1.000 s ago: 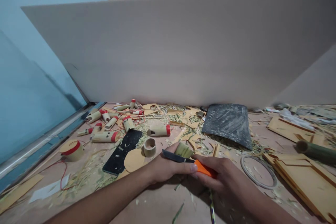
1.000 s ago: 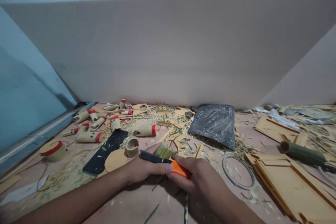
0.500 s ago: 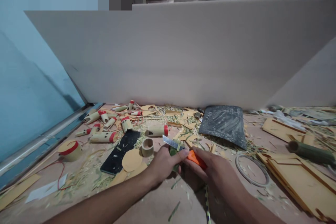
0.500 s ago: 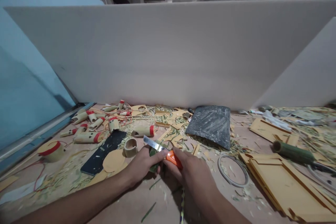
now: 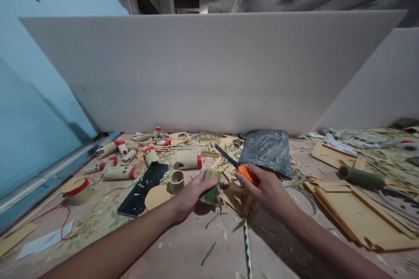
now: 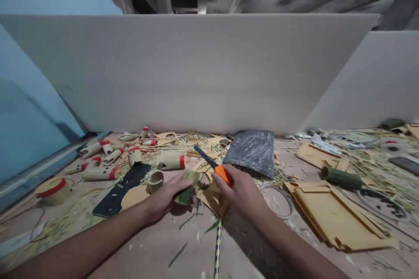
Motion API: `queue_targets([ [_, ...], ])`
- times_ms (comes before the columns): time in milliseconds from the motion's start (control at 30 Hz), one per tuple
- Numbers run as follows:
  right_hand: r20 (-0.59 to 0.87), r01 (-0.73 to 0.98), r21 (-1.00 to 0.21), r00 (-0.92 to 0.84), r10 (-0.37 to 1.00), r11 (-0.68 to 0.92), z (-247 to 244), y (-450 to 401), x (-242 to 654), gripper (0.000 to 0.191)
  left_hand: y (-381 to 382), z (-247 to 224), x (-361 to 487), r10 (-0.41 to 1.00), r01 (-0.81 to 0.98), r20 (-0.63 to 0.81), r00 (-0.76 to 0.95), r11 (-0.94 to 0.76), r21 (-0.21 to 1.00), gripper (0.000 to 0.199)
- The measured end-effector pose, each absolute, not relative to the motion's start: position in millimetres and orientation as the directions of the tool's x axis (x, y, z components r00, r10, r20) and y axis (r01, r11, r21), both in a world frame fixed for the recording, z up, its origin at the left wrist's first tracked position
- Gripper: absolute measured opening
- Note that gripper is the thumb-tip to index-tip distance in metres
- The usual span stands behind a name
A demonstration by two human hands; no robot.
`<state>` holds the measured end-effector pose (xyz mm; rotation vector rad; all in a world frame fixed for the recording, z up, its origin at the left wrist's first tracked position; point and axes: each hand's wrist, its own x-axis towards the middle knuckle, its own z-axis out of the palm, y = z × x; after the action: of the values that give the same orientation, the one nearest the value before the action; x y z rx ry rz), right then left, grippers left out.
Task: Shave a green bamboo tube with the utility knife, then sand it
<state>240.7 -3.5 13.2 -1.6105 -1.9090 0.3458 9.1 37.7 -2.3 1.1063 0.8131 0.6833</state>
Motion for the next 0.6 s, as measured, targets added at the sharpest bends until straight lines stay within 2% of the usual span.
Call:
queue_targets([
  [267, 0.259, 0.742, -0.591, -0.196, 0.946, 0.316, 17, -12, 239, 0.038, 35, -5, 7, 0.791, -0.104, -0.213, 0.574, 0.329, 0.939, 0.069],
  [433, 0.186, 0.708, -0.614, -0.300, 0.936, 0.349, 16, -20, 235, 0.037, 33, -1, 3, 0.767, -0.038, -0.227, 0.600, 0.311, 0.950, 0.073],
  [600, 0.116, 0.672, -0.658, -0.355, 0.927, 0.340, 13, -23, 233, 0.029, 29, 4, 5, 0.764, -0.028, -0.194, 0.615, 0.267, 0.963, 0.071],
])
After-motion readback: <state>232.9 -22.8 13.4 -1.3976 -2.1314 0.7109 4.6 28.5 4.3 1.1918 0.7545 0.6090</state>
